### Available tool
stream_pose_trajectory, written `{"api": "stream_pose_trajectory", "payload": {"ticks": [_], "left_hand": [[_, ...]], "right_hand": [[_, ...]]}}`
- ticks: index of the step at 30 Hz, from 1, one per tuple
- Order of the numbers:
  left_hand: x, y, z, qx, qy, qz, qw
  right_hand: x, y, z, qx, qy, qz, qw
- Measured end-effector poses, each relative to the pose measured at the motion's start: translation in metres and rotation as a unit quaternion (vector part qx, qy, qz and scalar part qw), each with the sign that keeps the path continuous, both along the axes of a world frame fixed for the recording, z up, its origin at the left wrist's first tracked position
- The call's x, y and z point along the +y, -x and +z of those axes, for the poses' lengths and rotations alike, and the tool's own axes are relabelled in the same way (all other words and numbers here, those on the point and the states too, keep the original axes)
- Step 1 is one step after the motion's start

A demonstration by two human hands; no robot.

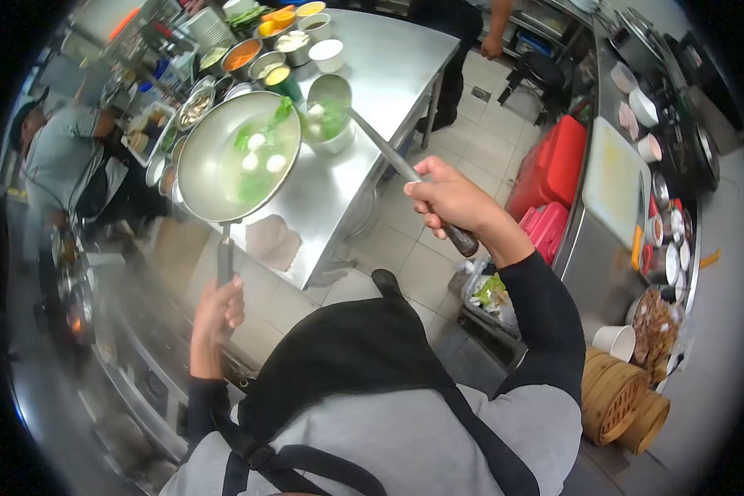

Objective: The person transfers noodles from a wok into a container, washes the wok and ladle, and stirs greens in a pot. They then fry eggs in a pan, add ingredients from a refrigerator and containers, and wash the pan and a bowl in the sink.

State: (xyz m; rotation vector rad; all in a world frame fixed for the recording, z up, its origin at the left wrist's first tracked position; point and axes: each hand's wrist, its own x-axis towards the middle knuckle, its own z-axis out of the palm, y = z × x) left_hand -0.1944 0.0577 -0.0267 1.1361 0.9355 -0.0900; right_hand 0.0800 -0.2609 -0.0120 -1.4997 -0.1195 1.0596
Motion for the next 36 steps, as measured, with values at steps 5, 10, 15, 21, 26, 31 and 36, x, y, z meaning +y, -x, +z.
{"api": "stream_pose_trajectory", "payload": {"ticks": [5,10,15,21,26,31,36], "left_hand": [[0.005,-0.008,0.002,-0.013,0.003,-0.003,1.0],[0.003,-0.014,0.02,-0.03,-0.02,0.006,0.999],[0.005,-0.016,0.037,-0.054,-0.015,-0.002,0.998],[0.004,-0.007,0.029,-0.045,-0.019,0.017,0.999],[0.002,0.005,0.006,-0.055,0.01,0.02,0.998],[0.001,0.01,-0.023,-0.073,0.038,0.024,0.996],[0.001,0.02,-0.04,-0.104,0.084,0.028,0.991]], "right_hand": [[-0.012,0.006,-0.015,-0.34,0.138,0.098,0.925],[-0.011,0.013,-0.026,-0.454,0.157,0.067,0.875],[-0.006,-0.004,-0.018,0.066,-0.105,-0.006,0.992],[-0.012,-0.01,-0.017,0.335,-0.262,-0.029,0.905],[-0.011,0.011,0.063,0.137,-0.134,-0.086,0.978],[-0.006,0.027,0.107,0.038,-0.103,0.018,0.994],[0.016,0.058,0.11,-0.235,0.062,0.145,0.959]]}}
